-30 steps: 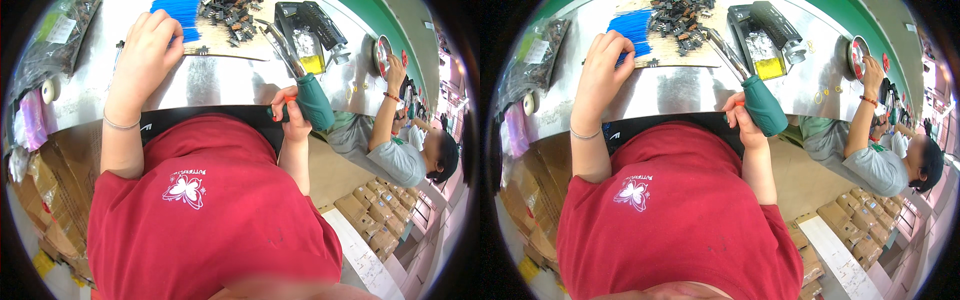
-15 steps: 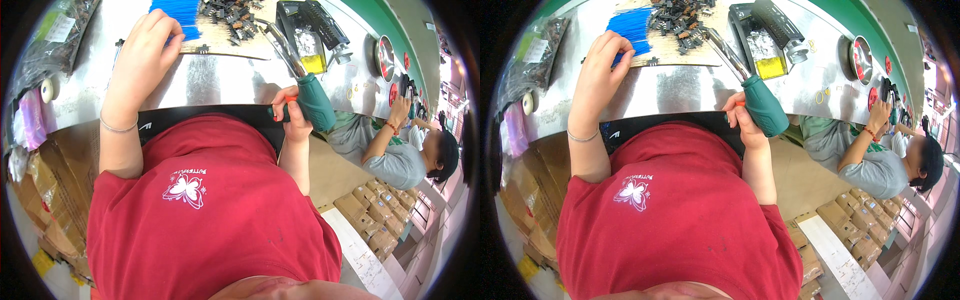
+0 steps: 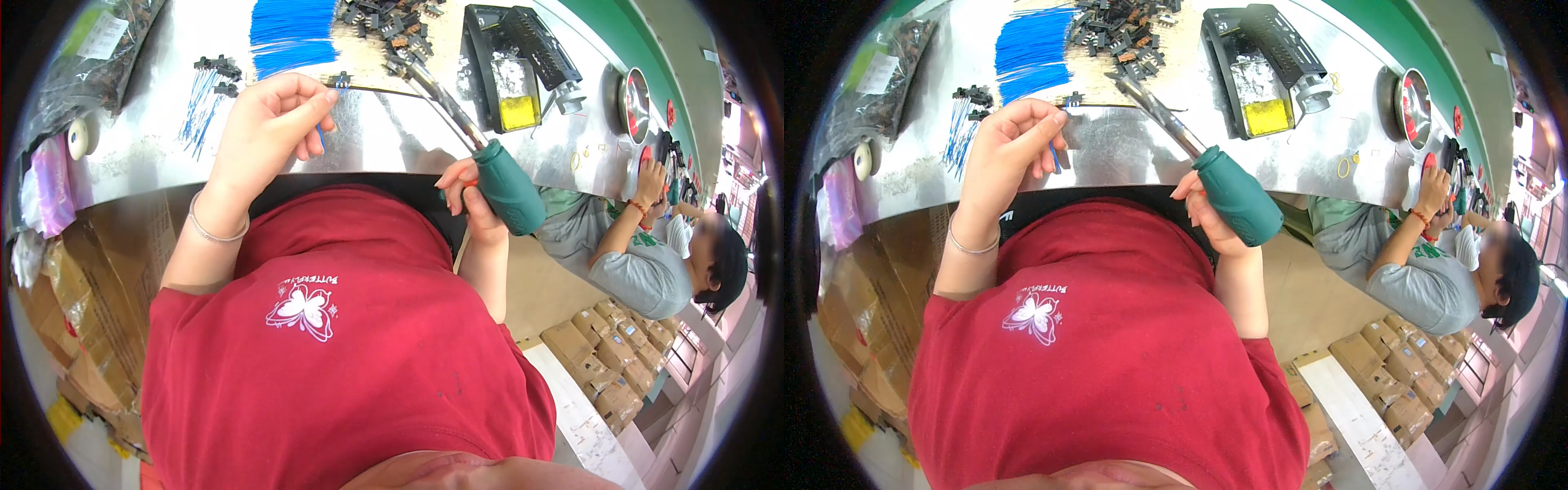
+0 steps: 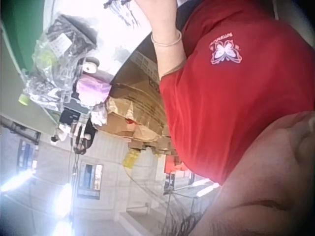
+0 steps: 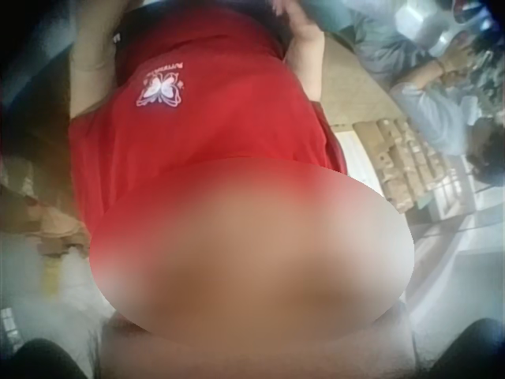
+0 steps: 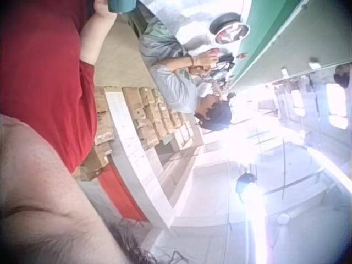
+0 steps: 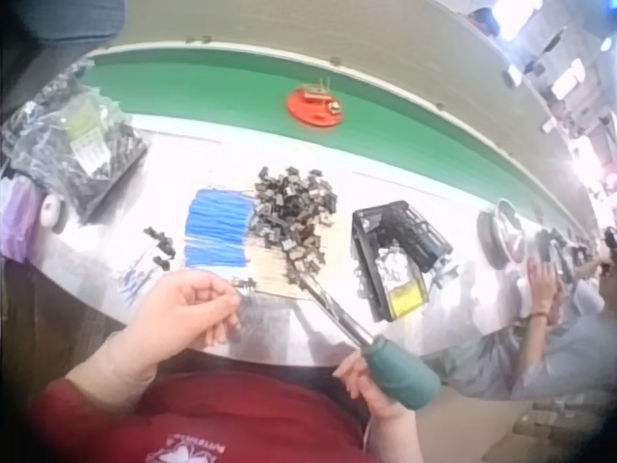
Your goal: The person picks up electrical components and wires from a workbench and solders wires onto the components one by one using a handheld soldering gun, placing each finished assembly to the side.
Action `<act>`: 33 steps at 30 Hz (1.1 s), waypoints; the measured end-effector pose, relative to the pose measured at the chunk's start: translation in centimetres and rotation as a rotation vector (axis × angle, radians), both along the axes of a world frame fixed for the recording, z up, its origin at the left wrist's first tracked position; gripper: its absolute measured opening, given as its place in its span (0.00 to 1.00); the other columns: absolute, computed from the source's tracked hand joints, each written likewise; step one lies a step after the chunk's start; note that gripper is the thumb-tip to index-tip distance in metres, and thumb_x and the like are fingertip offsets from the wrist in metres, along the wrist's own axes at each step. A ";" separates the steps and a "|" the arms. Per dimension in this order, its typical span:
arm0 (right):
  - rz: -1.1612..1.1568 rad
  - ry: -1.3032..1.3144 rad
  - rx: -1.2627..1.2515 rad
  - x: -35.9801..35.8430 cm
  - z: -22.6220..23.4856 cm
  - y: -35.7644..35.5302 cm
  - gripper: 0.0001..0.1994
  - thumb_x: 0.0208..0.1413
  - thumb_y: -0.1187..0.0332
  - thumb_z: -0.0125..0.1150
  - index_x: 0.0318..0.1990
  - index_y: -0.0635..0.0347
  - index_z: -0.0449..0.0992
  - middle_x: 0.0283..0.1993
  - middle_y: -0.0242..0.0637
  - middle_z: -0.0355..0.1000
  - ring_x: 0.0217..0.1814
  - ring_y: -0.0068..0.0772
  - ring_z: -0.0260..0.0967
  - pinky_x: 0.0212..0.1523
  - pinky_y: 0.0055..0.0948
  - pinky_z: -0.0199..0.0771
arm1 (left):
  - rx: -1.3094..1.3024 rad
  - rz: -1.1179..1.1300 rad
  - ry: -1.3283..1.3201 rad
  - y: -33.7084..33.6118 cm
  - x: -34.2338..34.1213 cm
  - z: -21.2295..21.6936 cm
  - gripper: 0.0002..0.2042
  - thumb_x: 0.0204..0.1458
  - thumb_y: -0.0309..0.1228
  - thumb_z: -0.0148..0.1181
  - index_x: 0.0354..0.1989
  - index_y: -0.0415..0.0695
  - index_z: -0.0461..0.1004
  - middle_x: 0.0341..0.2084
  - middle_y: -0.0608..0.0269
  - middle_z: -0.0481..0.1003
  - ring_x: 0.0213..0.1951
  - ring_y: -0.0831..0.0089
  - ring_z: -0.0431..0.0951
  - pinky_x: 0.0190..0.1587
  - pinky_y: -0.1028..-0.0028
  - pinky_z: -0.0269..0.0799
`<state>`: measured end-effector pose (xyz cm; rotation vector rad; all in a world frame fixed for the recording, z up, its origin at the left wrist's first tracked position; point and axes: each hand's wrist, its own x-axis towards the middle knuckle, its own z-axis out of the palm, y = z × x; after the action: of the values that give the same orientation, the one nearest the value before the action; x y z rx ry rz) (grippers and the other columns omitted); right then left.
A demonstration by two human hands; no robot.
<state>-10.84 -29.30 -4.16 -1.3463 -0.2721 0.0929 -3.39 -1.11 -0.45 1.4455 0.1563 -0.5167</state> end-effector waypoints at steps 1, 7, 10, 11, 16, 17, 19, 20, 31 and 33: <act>-0.015 0.027 -0.028 -0.2 0.0 0.2 0.11 0.58 0.69 0.56 0.45 0.66 0.71 0.35 0.46 0.74 0.20 0.18 0.61 0.23 0.19 0.65 | 0.000 0.003 0.003 -0.2 -0.1 -0.1 0.07 0.57 0.30 0.58 0.35 0.38 0.75 0.22 0.67 0.75 0.20 0.85 0.71 0.22 0.85 0.65; -0.118 0.187 -0.126 -2.3 0.3 2.0 0.09 0.54 0.67 0.59 0.36 0.65 0.74 0.26 0.33 0.73 0.21 0.17 0.65 0.24 0.18 0.68 | 0.098 0.097 -0.044 -1.3 -0.8 -1.3 0.07 0.56 0.31 0.58 0.30 0.40 0.74 0.19 0.72 0.73 0.20 0.88 0.68 0.21 0.86 0.60; -0.130 0.177 -0.193 -2.8 0.0 2.7 0.10 0.54 0.65 0.60 0.33 0.66 0.74 0.26 0.34 0.73 0.21 0.19 0.66 0.26 0.19 0.69 | 0.083 0.195 -0.121 -1.9 -1.4 -2.1 0.06 0.56 0.29 0.58 0.29 0.39 0.73 0.19 0.72 0.73 0.20 0.89 0.67 0.22 0.85 0.60; -0.134 0.127 -0.221 -2.9 -0.1 2.9 0.10 0.54 0.65 0.59 0.34 0.66 0.74 0.26 0.34 0.73 0.20 0.20 0.66 0.26 0.19 0.68 | 0.125 0.231 -0.177 -2.2 -1.6 -2.3 0.06 0.55 0.28 0.59 0.29 0.39 0.73 0.18 0.72 0.72 0.20 0.88 0.66 0.22 0.85 0.61; -0.076 0.148 -0.283 -2.9 -0.6 2.8 0.09 0.54 0.68 0.59 0.32 0.66 0.74 0.26 0.37 0.73 0.21 0.23 0.66 0.26 0.22 0.68 | 0.258 0.290 -0.291 -2.8 -1.9 -2.8 0.06 0.52 0.26 0.60 0.27 0.38 0.73 0.17 0.71 0.71 0.20 0.86 0.67 0.24 0.82 0.65; -0.074 0.143 -0.303 -2.9 -0.7 2.8 0.09 0.54 0.68 0.59 0.32 0.66 0.74 0.26 0.37 0.73 0.21 0.23 0.66 0.26 0.22 0.68 | 0.273 0.293 -0.302 -2.8 -1.9 -2.8 0.06 0.51 0.26 0.61 0.27 0.38 0.73 0.17 0.70 0.72 0.20 0.85 0.68 0.24 0.82 0.65; -0.085 0.153 -0.240 -3.0 -0.8 2.9 0.07 0.53 0.70 0.59 0.30 0.67 0.74 0.26 0.38 0.73 0.21 0.23 0.66 0.26 0.22 0.68 | 0.289 0.299 -0.312 -2.8 -1.9 -2.8 0.06 0.51 0.26 0.61 0.27 0.38 0.73 0.16 0.69 0.72 0.20 0.85 0.68 0.25 0.81 0.66; -0.089 0.148 -0.250 -2.9 -1.0 2.9 0.07 0.53 0.70 0.59 0.30 0.67 0.74 0.26 0.38 0.73 0.21 0.23 0.66 0.26 0.22 0.68 | 0.299 0.298 -0.319 -2.8 -1.9 -2.8 0.06 0.51 0.27 0.61 0.27 0.38 0.73 0.16 0.68 0.72 0.20 0.84 0.68 0.24 0.81 0.66; -0.049 0.150 -0.208 -2.6 -1.1 2.9 0.06 0.51 0.73 0.58 0.29 0.68 0.75 0.26 0.36 0.73 0.19 0.21 0.65 0.24 0.20 0.66 | 0.355 0.280 -0.330 -2.9 -1.7 -2.5 0.07 0.51 0.27 0.61 0.25 0.38 0.72 0.15 0.65 0.72 0.19 0.82 0.69 0.24 0.79 0.66; -0.055 0.149 -0.228 -2.6 -1.1 2.9 0.06 0.51 0.73 0.58 0.29 0.68 0.75 0.26 0.36 0.73 0.19 0.21 0.65 0.24 0.20 0.66 | 0.348 0.278 -0.328 -3.0 -1.7 -2.5 0.07 0.51 0.27 0.61 0.24 0.38 0.71 0.15 0.65 0.72 0.19 0.81 0.69 0.24 0.79 0.67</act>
<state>-13.41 -26.42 -5.23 -1.5641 -0.1010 0.1819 -5.07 -4.09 -2.92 1.7919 0.1877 -0.0190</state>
